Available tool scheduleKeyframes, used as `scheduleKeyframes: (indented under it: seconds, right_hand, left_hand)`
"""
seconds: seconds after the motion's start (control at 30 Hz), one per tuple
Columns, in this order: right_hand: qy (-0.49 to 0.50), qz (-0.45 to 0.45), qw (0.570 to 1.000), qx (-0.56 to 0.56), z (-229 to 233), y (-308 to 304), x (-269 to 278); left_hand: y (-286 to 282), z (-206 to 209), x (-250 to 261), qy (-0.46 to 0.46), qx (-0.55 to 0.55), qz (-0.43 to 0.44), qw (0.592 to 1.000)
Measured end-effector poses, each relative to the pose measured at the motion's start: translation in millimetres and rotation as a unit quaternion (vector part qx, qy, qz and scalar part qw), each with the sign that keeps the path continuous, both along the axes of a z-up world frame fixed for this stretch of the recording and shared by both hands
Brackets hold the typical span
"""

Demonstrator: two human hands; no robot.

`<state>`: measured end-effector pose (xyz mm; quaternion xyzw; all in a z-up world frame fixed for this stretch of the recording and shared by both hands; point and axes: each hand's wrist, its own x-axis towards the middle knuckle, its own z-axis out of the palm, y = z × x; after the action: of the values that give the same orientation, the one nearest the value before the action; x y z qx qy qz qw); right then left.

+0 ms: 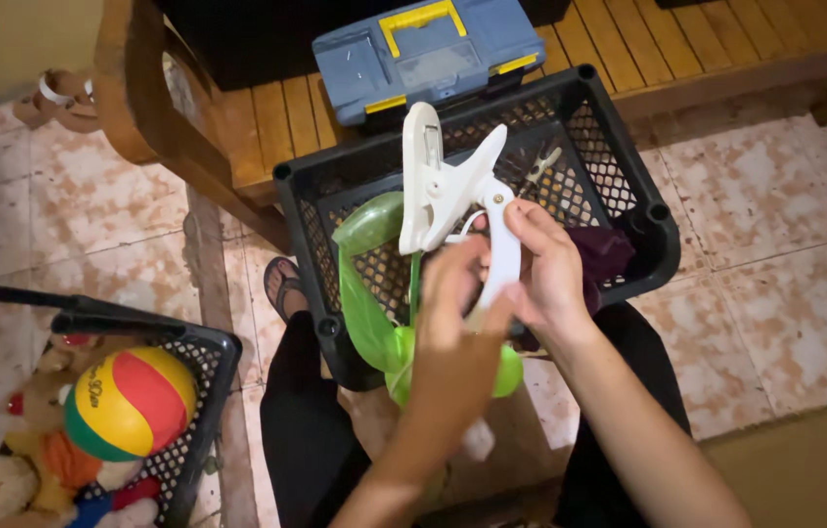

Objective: The person disassembles a small electric fan by removing the blade assembly and base, then wipes the base with a cloth. They reassemble the fan by reattaching the blade assembly and securing it with a screwdriver.

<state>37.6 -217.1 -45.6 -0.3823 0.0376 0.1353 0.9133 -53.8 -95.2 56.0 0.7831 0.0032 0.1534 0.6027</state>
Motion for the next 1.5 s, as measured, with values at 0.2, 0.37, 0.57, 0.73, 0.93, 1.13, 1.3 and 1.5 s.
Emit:
scheduleKeyframes:
  seconds: [0.2, 0.37, 0.57, 0.73, 0.93, 1.13, 1.3, 1.5]
  right_hand:
    - [-0.011, -0.044, 0.999, -0.002, 8, 4, -11]
    - [-0.050, -0.104, 0.993, -0.016, 14, 4, -15]
    - [-0.090, -0.135, 0.985, -0.051, 9, 9, -21]
    - [-0.230, -0.153, 0.944, -0.184, 13, 29, -27]
    - [-0.284, -0.140, 0.865, -0.390, 32, 59, -40]
    - [-0.312, -0.095, 0.802, -0.501, 42, 90, -43]
    - [-0.402, -0.098, 0.595, -0.689, 40, 104, -50]
    - [-0.470, -0.024, 0.546, -0.693, 40, 120, -44]
  left_hand:
    - [-12, -56, 34, 0.043, 0.025, 0.092, 0.995]
    - [-14, -59, 50, 0.117, -0.233, 0.019, 0.965]
    - [-23, -68, 45, 0.107, -0.444, -0.018, 0.890]
    - [-12, -72, 44, 0.077, -0.550, -0.038, 0.830]
    - [31, -82, 36, 0.064, -0.621, -0.086, 0.777]
    - [68, -112, 46, 0.081, -0.670, -0.108, 0.730]
    - [83, -149, 42, 0.067, -0.728, -0.152, 0.665]
    - [97, -192, 43, 0.037, -0.748, -0.025, 0.662]
